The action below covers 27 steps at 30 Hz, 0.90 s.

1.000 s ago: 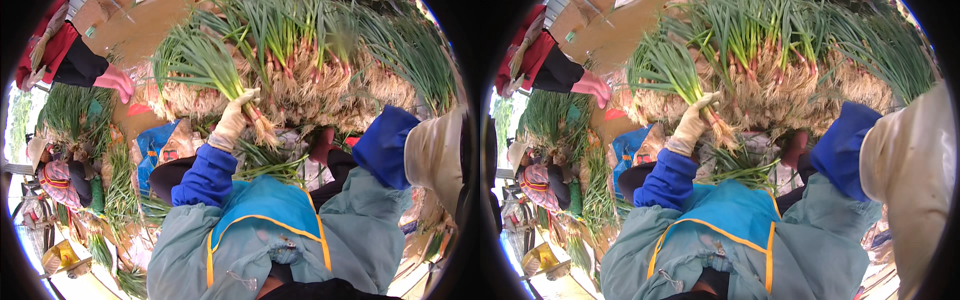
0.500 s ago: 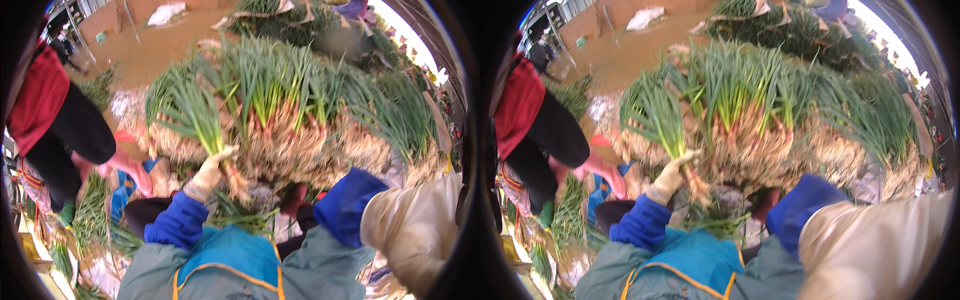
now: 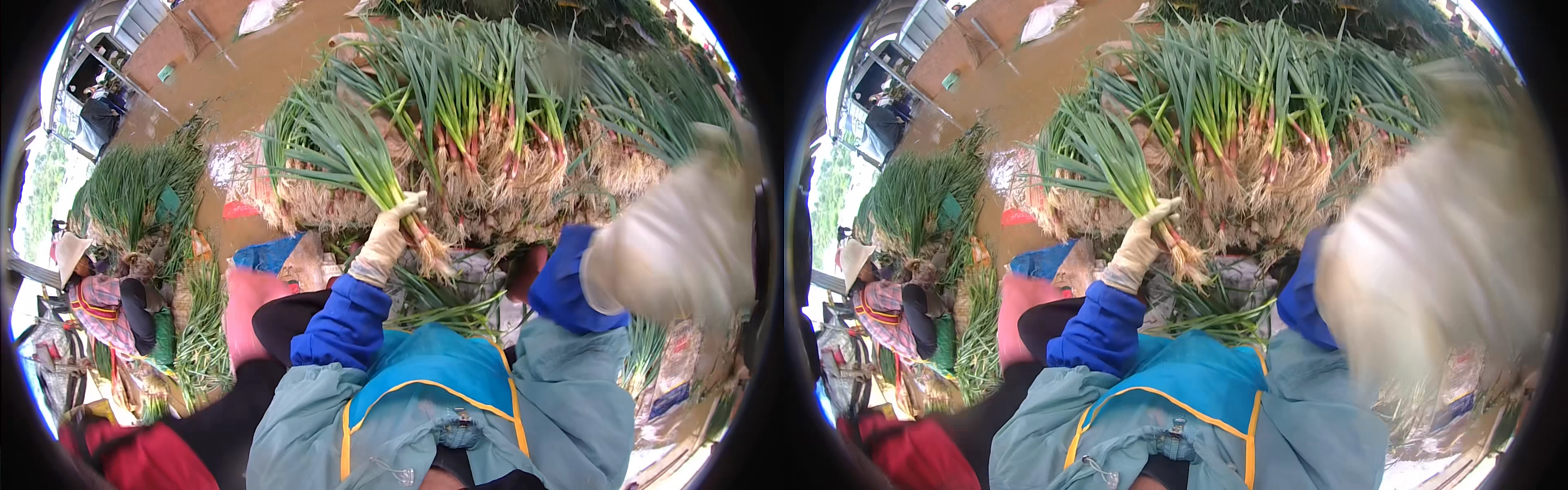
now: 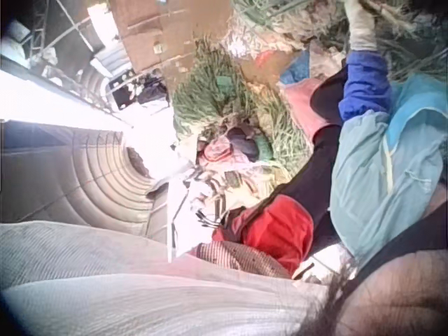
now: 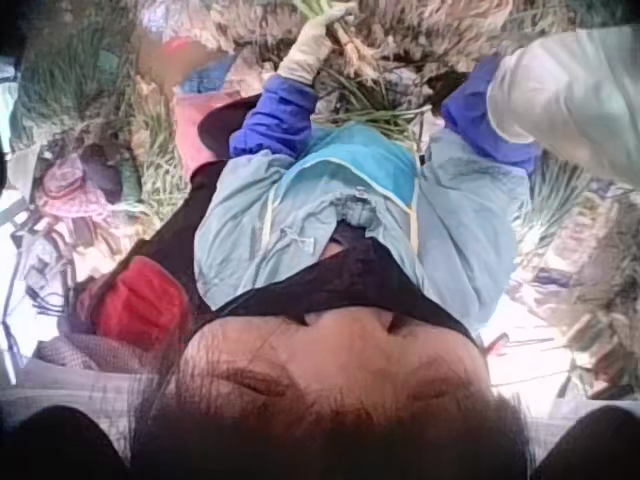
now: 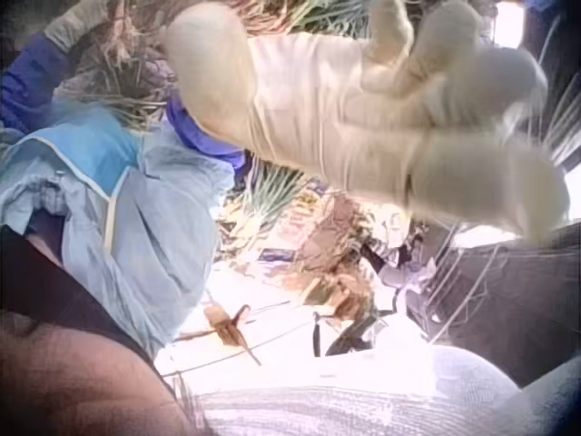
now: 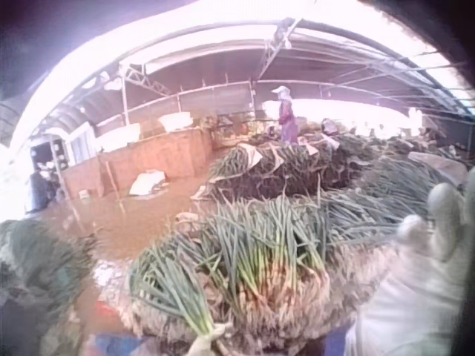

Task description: The person stands in a flooded area and moves a sack aside, then sits down to sort and bundle green onions by hand. They gather the vegetables into bunches, align the roots, and arrange them on the floor.

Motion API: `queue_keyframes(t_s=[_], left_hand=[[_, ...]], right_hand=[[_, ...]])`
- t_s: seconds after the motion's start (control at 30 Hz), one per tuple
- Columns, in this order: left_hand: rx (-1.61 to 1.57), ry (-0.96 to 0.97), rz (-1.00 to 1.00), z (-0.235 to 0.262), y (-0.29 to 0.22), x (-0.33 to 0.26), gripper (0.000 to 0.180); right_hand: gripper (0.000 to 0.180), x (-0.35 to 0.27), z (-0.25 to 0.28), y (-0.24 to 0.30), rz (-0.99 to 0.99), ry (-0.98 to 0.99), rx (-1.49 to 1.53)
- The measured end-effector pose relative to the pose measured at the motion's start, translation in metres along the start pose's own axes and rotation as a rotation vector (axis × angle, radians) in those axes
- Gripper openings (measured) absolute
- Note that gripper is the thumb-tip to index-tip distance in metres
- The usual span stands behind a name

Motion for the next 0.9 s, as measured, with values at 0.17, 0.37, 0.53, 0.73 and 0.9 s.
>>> queue_keyframes(t_s=[0.17, 0.37, 0.53, 0.73, 0.9], left_hand=[[0.112, -0.058, -0.052, 0.02, 0.007, 0.001, 0.019], [0.204, -0.128, -0.072, 0.014, 0.006, 0.005, 0.025], [0.398, -0.272, 0.081, 0.015, 0.011, 0.003, 0.024], [0.131, -0.086, -0.092, 0.014, 0.016, 0.005, 0.013], [-0.081, -0.032, -0.113, 0.028, 0.029, -0.005, 0.036]], right_hand=[[0.042, -0.182, -0.05, -0.174, -1.097, 0.929, -0.855], [0.036, -0.331, -0.04, -0.276, -1.271, 1.096, -1.093], [0.022, -0.307, -0.075, -0.23, -1.136, 1.133, -1.013], [0.04, -0.281, -0.071, -0.199, -1.356, 1.072, -0.34], [0.045, -0.287, -0.083, -0.247, -1.618, 0.189, 0.398]])
Point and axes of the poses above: each hand's wrist, its own x-axis towards the middle knuckle, its own z-axis out of the back of the hand, y = z × x, the point moved 8 cm from there along x, towards the middle knuckle, and after that the axes turned 3 degrees about y, right-handed, at the moved point
